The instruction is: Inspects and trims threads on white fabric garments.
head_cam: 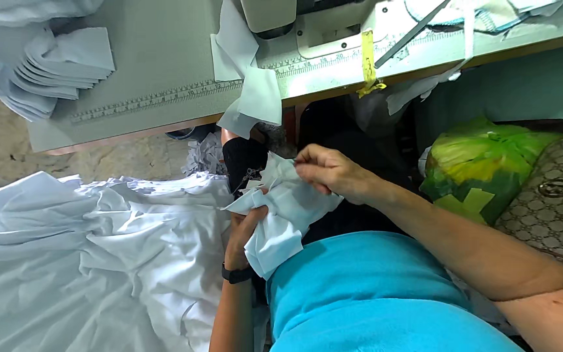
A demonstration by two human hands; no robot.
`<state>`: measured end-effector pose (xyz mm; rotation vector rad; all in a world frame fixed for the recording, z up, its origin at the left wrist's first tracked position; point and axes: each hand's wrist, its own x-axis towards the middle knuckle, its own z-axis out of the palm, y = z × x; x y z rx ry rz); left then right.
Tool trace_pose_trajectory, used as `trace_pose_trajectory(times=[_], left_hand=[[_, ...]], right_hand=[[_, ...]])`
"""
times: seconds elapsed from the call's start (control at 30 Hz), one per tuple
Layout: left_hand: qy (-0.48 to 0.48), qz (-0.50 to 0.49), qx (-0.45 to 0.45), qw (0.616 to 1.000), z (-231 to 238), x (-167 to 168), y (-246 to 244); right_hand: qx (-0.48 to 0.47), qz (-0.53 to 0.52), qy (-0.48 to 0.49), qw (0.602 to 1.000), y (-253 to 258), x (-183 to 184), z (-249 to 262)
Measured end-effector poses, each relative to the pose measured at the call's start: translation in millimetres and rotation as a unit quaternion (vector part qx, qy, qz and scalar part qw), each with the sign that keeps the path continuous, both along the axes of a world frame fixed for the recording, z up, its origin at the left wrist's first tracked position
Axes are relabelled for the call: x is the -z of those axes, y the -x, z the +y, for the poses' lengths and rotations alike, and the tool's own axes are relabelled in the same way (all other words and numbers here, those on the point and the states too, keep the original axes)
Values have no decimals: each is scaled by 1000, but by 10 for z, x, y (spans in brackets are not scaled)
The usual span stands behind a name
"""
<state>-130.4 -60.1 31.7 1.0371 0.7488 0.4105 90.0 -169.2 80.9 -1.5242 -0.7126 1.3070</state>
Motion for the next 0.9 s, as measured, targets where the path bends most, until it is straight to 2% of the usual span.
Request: trace_pose_trajectory(times=[0.07,0.13,0.33,0.5,0.57,0.7,0.8,0.9], left_hand=[[-9,-2,-2,1000,-11,0,5],[-12,-5,-2,1000,-20,1,13],[-19,-24,11,999,-16,-28,10],[-40,7,35,999,-6,-148,-56],[-52,26,22,998,-5,-190,-98],[-42,35,-14,998,-116,-175,-3],[-19,15,-24,999,-97,-184,-125],[0,4,-29,1000,-92,-204,-197]], right_hand=[[-6,111,45,993,36,42,-138],[-4,148,90,985,61,88,-171],[-8,157,126,979,36,5,-45],[39,181,98,978,49,-65,98],[78,143,69,984,13,-44,81],[138,-31,-11,990,-62,66,13],[82,-98,-56,990,-18,54,-35],[38,-116,-86,989,20,97,-84]])
